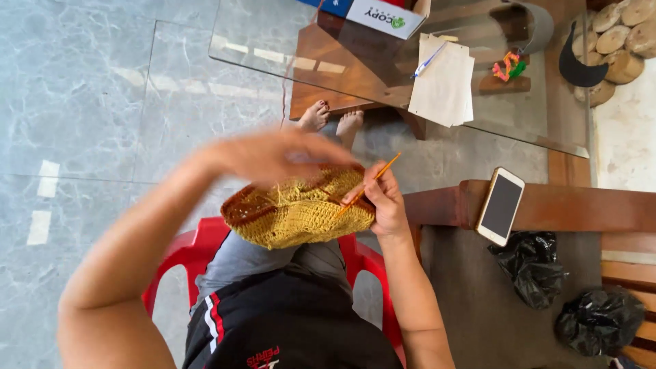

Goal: A person is crocheting a yellow garment using a crochet hook and orange yarn while seated in a chair.

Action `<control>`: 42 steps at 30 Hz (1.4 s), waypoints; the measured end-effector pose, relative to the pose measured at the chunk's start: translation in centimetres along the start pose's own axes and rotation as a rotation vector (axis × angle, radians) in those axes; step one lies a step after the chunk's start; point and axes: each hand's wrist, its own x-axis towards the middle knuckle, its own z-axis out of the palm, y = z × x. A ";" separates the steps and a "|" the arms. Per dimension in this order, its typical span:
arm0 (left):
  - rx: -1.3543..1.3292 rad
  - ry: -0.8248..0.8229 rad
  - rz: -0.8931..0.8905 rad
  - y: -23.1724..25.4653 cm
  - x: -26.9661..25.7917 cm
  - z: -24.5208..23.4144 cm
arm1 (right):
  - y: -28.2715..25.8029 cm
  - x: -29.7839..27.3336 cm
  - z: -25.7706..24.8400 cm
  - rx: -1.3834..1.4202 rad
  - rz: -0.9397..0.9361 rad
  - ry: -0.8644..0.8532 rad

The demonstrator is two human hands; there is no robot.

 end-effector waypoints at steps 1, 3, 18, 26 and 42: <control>-0.004 0.000 0.000 -1.0 0.3 1.1 | -0.4 -0.4 0.6 -0.001 0.003 0.002; 0.003 -0.176 -0.133 -2.7 1.1 3.1 | -1.6 -0.9 1.8 -0.010 -0.059 -0.009; -0.231 0.590 0.319 -10.3 -0.9 9.1 | -1.8 -2.1 4.1 0.013 -0.090 0.063; 0.349 0.820 0.113 -9.8 -2.9 8.4 | -3.1 -2.9 6.2 -0.030 -0.152 0.025; -0.473 0.853 0.101 -6.6 -1.7 13.7 | 0.0 -4.8 4.8 -0.706 -0.653 0.305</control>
